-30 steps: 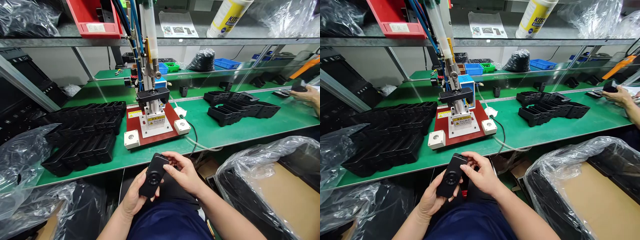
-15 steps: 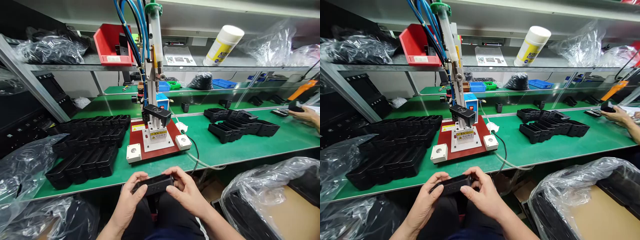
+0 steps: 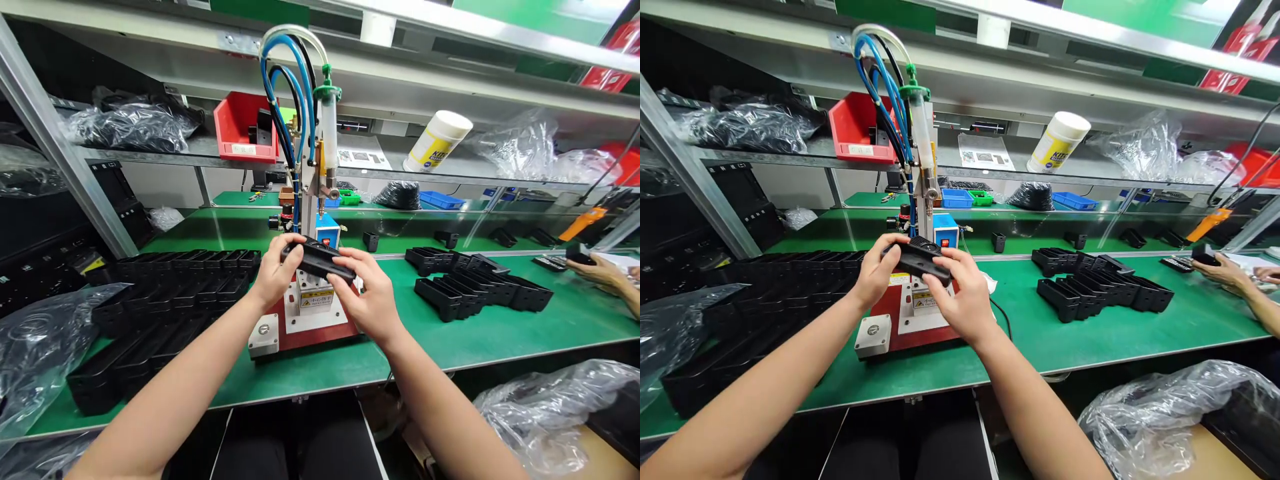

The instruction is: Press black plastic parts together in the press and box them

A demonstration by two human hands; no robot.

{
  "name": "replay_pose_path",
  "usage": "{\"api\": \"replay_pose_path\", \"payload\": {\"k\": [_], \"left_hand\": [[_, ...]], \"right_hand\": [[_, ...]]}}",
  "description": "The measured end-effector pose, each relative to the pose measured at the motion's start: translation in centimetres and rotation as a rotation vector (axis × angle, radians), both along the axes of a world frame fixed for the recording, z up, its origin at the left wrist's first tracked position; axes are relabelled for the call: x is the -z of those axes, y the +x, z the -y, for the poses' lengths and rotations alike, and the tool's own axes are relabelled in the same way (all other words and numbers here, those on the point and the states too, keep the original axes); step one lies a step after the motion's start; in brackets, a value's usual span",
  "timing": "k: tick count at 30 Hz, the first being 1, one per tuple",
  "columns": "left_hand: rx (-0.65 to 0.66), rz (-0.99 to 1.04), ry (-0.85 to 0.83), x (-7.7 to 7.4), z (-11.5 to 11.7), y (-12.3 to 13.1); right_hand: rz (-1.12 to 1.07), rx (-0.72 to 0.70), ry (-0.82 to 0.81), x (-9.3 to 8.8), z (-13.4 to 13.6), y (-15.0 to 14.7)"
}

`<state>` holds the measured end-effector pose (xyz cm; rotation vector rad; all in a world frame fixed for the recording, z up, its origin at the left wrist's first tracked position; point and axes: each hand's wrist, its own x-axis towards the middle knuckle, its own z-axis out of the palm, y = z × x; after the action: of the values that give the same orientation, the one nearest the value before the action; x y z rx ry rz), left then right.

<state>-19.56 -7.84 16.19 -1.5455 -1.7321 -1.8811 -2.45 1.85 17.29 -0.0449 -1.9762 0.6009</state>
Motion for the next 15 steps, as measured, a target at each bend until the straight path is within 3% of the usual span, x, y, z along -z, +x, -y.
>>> {"api": "replay_pose_path", "payload": {"k": [3,6,15], "left_hand": [[0.004,0.091,-0.040,-1.1,-3.9,-3.0],[0.040,0.114,-0.054,-1.1,-5.9,-4.4],[0.189,0.247,-0.044,-0.2,-7.1,-5.0]], "right_hand": [[-0.023,0.052,0.067,-0.9,-2.7,-2.8],[-0.001,0.081,0.096,-0.4,-4.2,-4.1],[-0.100,0.120,0.200,0.2,-4.1,-5.7]]}}
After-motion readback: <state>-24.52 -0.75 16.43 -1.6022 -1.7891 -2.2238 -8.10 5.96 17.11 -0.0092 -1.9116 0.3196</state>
